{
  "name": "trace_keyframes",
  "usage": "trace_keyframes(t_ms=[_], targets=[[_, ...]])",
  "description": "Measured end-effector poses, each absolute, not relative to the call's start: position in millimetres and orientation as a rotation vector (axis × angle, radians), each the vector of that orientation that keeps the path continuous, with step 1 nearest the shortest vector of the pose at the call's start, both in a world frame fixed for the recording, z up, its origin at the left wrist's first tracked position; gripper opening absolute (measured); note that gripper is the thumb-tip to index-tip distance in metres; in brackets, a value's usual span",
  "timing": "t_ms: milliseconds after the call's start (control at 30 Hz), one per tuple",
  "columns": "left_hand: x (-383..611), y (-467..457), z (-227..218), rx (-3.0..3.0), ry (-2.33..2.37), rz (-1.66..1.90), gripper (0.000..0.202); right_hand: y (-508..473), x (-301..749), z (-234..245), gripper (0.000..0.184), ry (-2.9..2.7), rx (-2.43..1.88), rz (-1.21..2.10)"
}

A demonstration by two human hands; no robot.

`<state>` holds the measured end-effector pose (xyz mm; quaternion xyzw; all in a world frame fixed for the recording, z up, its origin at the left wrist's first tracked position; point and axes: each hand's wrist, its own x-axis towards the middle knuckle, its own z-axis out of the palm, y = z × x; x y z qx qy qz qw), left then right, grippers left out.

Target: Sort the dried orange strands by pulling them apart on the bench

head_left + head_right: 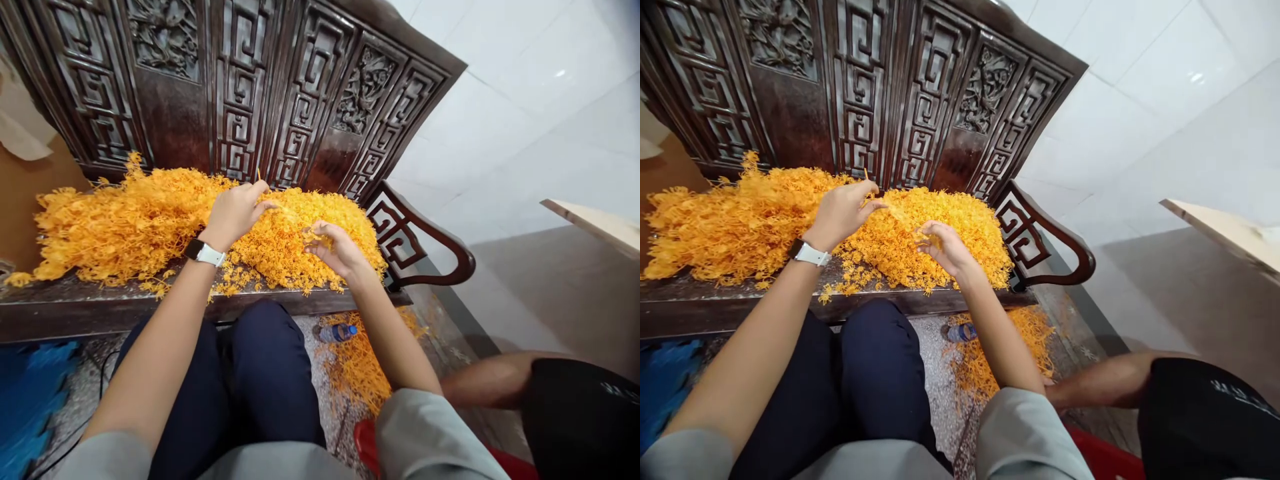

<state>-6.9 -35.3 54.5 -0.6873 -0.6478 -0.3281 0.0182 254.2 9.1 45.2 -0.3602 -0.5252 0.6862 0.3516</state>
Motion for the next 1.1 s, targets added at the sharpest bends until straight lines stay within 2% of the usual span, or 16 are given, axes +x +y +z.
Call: trace_keyframes(t_ms=[67, 167, 267, 400, 567, 633, 700, 800, 1000, 1100], targets=[[-14, -32, 49, -2.297, -1.956, -1.068, 0.036, 11, 260, 41, 0.017, -1.201, -0.917, 1.802], [-16, -23, 38, -2.482, -1.875, -1.357, 0.032, 15, 262, 35, 0.020, -0.949, -0.778, 1.888], [-6, -15, 32, -2.529, -1.781, -1.704, 0.032, 15, 250, 24, 0.043, -0.773, -0.582, 1.934], [13, -10, 27, -2.425, -1.782, -1.970, 0.026, 0, 215, 3, 0.068, -0.652, -0.535, 1.914], [34, -8, 24, -2.480, -1.822, -2.136, 0.029, -17, 169, 2, 0.091, -1.047, -0.445, 1.744], [36, -10, 26, -2.518, -1.819, -2.148, 0.032, -14, 160, 6, 0.087, -1.143, -0.467, 1.602], [31, -12, 30, -2.590, -1.863, -2.076, 0.035, -8, 157, 7, 0.075, -1.148, -0.548, 1.497], [12, -14, 34, -2.650, -1.920, -1.910, 0.035, 0, 168, 6, 0.063, -1.144, -0.698, 1.453], [-17, -12, 31, -2.608, -1.852, -1.809, 0.028, -7, 203, 4, 0.067, -1.257, -0.816, 1.613], [-7, -6, 25, -2.495, -1.840, -1.826, 0.026, -19, 201, 4, 0.065, -1.187, -0.847, 1.567]])
